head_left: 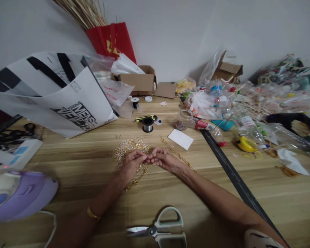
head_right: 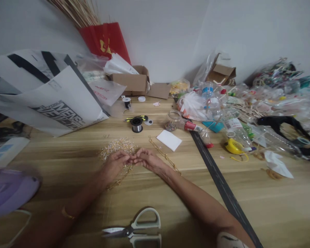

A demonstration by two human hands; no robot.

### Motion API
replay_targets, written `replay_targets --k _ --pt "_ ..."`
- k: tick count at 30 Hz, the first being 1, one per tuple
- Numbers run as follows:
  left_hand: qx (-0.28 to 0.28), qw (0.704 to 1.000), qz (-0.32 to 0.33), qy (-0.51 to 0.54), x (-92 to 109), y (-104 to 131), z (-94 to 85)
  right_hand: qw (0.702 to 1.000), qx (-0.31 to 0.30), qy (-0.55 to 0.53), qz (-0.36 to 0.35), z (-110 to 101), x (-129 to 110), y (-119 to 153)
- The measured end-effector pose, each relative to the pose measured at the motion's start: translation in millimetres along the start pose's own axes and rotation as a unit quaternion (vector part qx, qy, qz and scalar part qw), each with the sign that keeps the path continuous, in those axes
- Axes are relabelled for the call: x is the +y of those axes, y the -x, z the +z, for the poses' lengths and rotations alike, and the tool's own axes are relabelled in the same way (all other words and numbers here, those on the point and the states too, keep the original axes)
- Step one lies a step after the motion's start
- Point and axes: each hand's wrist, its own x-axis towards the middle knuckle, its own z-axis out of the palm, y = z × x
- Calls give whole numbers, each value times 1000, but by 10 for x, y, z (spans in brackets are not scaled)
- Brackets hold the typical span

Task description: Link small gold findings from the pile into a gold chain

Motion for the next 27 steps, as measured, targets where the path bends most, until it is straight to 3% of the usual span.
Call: replay_targets --k 8,18,27 --pt "-13 997 27 -77 43 12 19 993 -33 96 -57 70 -32 61" --pt "-6 989 35 -141 89 18 -30 974 -29 213 -67 59 -75 95" --pt "-5 968 149 -202 77 39 -15 934 -49 340 -97 185 -88 148"
